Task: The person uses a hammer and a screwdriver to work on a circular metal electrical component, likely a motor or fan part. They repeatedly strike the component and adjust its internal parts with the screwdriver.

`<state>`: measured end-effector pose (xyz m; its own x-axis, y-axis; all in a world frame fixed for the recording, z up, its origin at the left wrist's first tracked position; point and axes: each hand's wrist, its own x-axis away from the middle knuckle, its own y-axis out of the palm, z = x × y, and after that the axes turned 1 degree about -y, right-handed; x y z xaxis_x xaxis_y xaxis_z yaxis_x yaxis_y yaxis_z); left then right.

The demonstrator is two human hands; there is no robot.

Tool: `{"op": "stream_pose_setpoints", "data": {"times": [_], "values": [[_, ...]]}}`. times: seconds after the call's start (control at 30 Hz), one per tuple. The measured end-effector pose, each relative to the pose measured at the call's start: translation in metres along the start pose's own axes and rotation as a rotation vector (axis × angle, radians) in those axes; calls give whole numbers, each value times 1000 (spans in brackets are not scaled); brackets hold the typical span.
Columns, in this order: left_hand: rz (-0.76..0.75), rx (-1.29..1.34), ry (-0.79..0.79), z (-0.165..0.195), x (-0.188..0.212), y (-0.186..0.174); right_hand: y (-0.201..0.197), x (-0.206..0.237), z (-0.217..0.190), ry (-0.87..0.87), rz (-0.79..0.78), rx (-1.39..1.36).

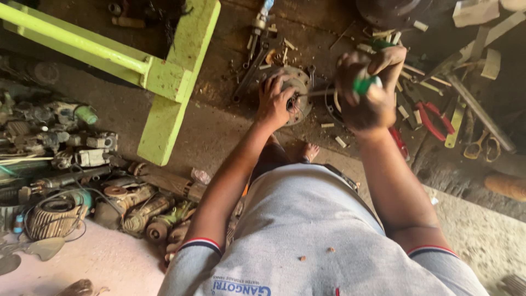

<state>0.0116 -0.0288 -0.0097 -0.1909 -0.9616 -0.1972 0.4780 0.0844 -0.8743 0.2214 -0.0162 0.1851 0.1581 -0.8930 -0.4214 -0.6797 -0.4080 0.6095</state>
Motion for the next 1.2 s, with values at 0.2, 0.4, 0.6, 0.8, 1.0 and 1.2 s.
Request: {"op": "stream_pose_setpoints", "data": {"times": [0.2, 0.4, 0.6, 0.8, 1.0, 1.2], "values": [[36, 4, 27, 1, 2, -2, 1, 3, 4, -2, -41, -45], [45, 0, 61, 1, -2, -2, -5, 5, 1, -28, -16, 27], [30, 36, 52, 2, 0, -8, -2, 11, 8, 122, -7, -155], [15, 23, 35, 4, -2, -9, -14, 17, 10, -117, 25, 182], [86, -11, 17, 3, -4, 4, -86, -4, -13, -551, 180, 344], [197, -24, 16, 4, -6, 14, -200, 6, -49, -557, 586, 66]]}}
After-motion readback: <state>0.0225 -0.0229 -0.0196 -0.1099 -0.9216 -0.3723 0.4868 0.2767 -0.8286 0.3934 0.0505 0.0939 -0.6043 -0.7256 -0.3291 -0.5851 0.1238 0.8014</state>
